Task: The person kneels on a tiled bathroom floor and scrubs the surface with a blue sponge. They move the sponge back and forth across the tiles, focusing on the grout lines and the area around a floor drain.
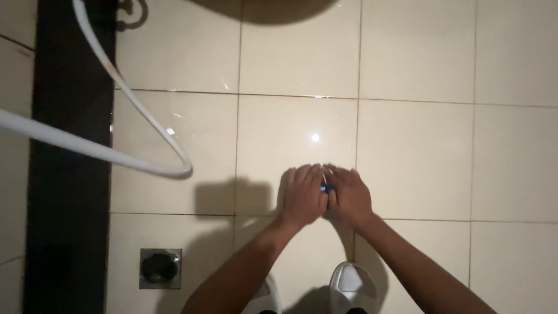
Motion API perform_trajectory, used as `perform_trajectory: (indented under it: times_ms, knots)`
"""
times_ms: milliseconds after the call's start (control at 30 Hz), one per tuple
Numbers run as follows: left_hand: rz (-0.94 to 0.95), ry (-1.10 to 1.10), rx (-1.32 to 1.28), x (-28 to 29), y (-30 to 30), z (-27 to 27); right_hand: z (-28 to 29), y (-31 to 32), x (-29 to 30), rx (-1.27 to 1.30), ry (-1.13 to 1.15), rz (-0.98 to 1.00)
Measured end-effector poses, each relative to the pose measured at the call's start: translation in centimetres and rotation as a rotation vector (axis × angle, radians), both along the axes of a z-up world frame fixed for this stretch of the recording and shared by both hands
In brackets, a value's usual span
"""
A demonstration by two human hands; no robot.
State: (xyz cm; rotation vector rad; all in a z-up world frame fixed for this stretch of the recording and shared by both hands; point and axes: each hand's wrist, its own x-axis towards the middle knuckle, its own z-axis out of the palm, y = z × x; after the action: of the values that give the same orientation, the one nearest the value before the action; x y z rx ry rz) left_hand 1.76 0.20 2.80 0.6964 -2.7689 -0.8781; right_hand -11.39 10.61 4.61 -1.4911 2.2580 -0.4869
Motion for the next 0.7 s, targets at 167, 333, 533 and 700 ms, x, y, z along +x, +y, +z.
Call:
perform_trajectory:
  times_ms: [167,333,533,700]
  knots:
    - [0.023,0.002,-0.067,-4.4,-3.3,0.3,0.6,-3.2,-3.8,-0.054,0.084,-0.068]
    - [-0.008,0.076,-0.141,-4.2,-3.1,0.8,0.8,-2.3,-2.9,-0.025,0.085,-0.067]
    - [-0.053,0.065,-0.021,-0.6,-0.4,1.0,1.3,0.6,0.0,0.048,-0.103,-0.120]
    - [0.009,-0.045,-0.161,-3.7,-3.0,0.2,1.6,-3.0,-2.7,-0.113,0.075,-0.043]
